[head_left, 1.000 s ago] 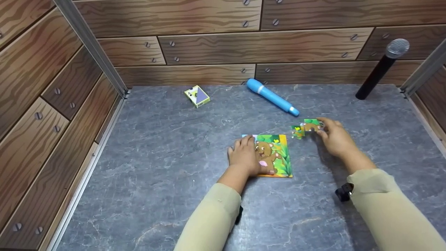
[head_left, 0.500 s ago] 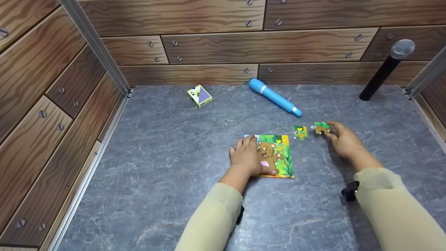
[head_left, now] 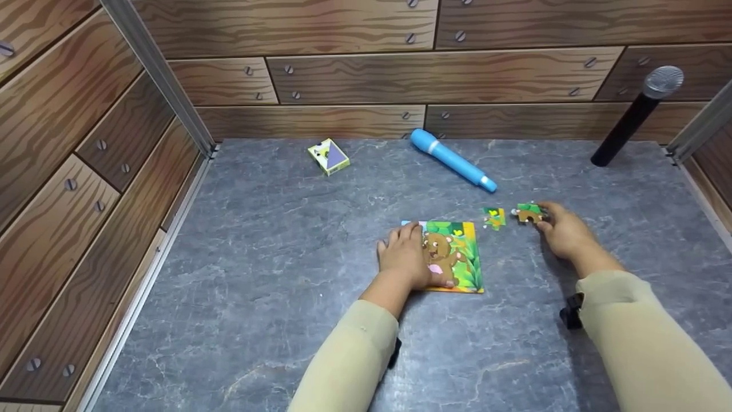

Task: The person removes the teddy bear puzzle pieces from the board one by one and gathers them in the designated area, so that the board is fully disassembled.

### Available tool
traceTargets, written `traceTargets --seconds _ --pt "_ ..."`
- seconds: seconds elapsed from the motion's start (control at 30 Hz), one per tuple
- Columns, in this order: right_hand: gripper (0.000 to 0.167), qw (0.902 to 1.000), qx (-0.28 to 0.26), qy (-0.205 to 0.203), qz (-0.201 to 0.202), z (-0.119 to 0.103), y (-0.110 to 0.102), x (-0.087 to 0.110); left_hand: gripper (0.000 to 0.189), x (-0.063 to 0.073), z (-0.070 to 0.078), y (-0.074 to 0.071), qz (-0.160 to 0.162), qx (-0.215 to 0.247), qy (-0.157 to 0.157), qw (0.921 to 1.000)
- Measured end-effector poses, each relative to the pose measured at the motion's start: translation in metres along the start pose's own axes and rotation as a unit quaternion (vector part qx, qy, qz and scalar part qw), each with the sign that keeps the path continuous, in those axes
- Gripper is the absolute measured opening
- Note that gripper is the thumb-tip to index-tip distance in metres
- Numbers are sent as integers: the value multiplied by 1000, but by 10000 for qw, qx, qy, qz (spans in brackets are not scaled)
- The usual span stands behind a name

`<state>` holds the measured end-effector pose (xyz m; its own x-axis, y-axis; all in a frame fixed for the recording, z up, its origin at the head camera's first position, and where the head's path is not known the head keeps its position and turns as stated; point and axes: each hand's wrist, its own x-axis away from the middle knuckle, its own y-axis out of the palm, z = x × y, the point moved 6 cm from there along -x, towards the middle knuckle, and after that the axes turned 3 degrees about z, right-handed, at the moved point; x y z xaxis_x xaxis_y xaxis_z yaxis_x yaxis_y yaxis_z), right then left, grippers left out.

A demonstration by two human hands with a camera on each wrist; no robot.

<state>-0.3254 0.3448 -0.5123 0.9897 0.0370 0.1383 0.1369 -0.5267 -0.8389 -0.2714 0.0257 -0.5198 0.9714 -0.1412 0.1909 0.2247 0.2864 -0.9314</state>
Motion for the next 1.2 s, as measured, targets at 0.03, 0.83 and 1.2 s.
traceTargets --seconds 0.03,0.83,1.2 --pt "56 10000 21 2 2 0 0 0 140 0 0 0 13 3 -4 10000" --pt "54 9996 256 115 104 0 1 -1 139 0 1 2 22 38 53 10000" --pt "54 9997 181 96 99 1 1 -2 138 2 0 0 112 31 76 9999"
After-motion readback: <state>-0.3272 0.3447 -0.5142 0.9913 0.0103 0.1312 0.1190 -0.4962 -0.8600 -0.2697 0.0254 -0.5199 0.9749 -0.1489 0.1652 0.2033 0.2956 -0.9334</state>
